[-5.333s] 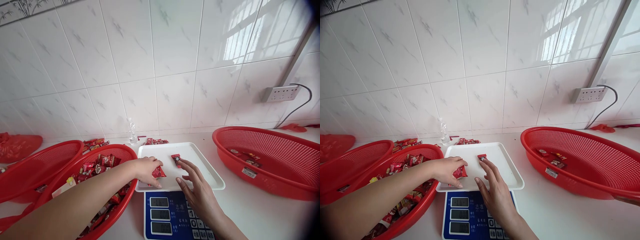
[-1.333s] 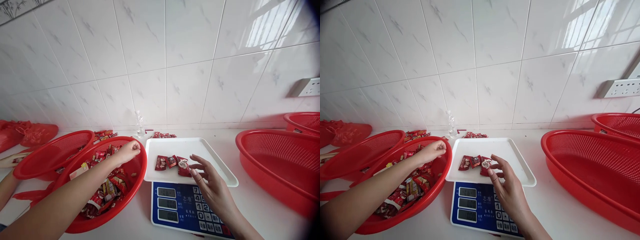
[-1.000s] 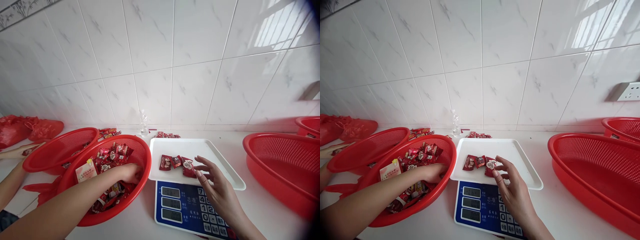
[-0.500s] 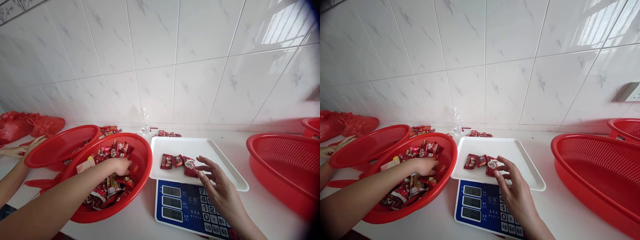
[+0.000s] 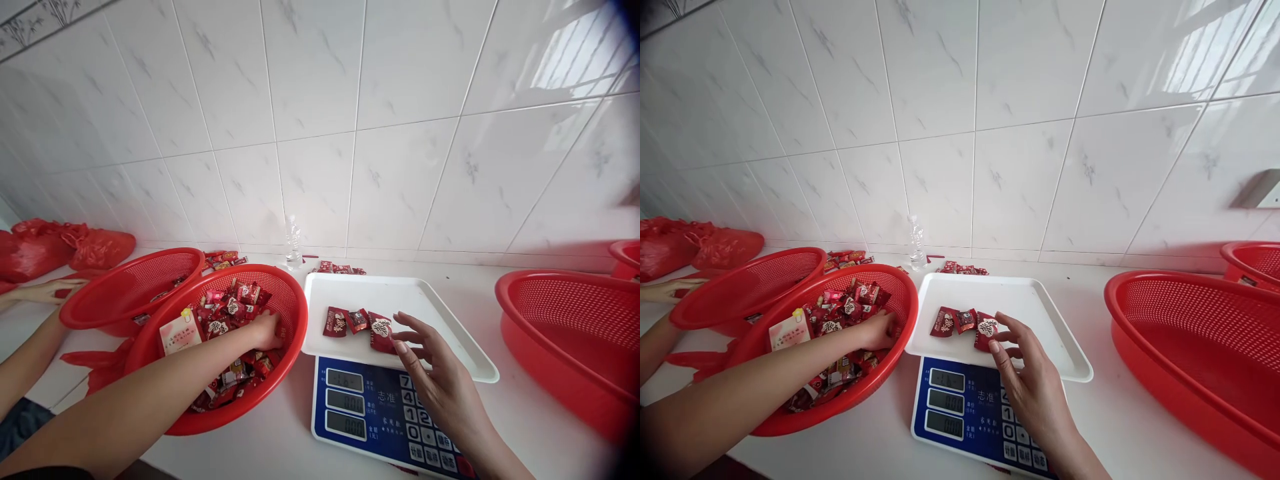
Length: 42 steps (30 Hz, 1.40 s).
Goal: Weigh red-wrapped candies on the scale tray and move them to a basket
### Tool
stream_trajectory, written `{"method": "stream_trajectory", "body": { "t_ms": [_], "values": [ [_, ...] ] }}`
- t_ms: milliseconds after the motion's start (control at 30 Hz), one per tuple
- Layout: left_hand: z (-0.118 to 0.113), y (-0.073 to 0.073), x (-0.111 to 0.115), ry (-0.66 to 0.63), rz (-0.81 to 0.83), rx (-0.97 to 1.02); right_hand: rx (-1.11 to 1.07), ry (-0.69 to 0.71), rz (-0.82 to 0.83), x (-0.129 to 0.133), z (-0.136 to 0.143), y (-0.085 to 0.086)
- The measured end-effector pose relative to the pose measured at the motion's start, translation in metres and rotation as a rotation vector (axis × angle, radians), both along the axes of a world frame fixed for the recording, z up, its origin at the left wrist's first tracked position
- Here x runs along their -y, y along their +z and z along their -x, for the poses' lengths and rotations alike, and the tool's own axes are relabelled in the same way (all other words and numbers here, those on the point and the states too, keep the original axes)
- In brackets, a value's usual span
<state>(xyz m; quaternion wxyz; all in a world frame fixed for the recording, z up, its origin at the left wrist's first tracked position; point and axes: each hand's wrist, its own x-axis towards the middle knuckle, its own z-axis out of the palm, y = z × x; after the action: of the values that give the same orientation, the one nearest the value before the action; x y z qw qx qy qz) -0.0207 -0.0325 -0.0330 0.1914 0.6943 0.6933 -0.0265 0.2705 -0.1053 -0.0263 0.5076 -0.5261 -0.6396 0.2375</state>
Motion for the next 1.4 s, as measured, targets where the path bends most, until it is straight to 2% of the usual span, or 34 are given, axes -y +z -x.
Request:
{"method": "stream_trajectory", "body": {
  "t_ms": [167,300,400,533,633,733,900,967,1033,1167,1267,1400],
  "values": [
    [-0.005,-0.008,-0.002,0.010,-0.030,0.092,-0.023,0.003,0.002,0.000,0.001,0.002],
    [-0.003,0.001,-0.002,0.021,-0.067,0.177,-0.024,0.001,0.008,0.001,0.001,0.002],
    [0.003,0.020,-0.005,0.035,-0.182,0.214,-0.015,0.009,0.011,-0.001,-0.001,0.001],
    [0.007,0.057,-0.010,0.081,-0.361,0.252,0.018,0.052,0.004,-0.003,-0.005,0.000],
    [-0.007,0.078,-0.010,0.105,-0.437,0.408,0.041,0.063,0.004,-0.005,-0.006,0.001],
    [-0.032,0.086,-0.009,0.069,-0.430,0.531,0.042,0.057,-0.006,-0.005,-0.006,0.002],
    [-0.072,0.079,-0.008,-0.148,-0.297,0.618,0.049,0.058,-0.033,-0.006,-0.006,-0.001],
    [-0.078,0.078,-0.006,-0.194,-0.246,0.645,0.056,0.061,-0.049,-0.007,-0.007,-0.002],
    [-0.076,0.078,-0.003,-0.187,-0.244,0.645,0.094,0.070,-0.081,-0.008,-0.008,-0.004],
    [-0.052,0.072,-0.002,-0.102,-0.315,0.559,0.386,0.145,-0.236,-0.010,-0.009,-0.006],
    [-0.023,0.058,-0.005,-0.086,-0.327,0.449,0.651,0.181,-0.365,-0.013,-0.009,-0.010],
    [0.010,0.036,-0.007,-0.077,-0.226,0.197,0.821,0.161,-0.421,-0.016,-0.009,-0.016]
  ]
}}
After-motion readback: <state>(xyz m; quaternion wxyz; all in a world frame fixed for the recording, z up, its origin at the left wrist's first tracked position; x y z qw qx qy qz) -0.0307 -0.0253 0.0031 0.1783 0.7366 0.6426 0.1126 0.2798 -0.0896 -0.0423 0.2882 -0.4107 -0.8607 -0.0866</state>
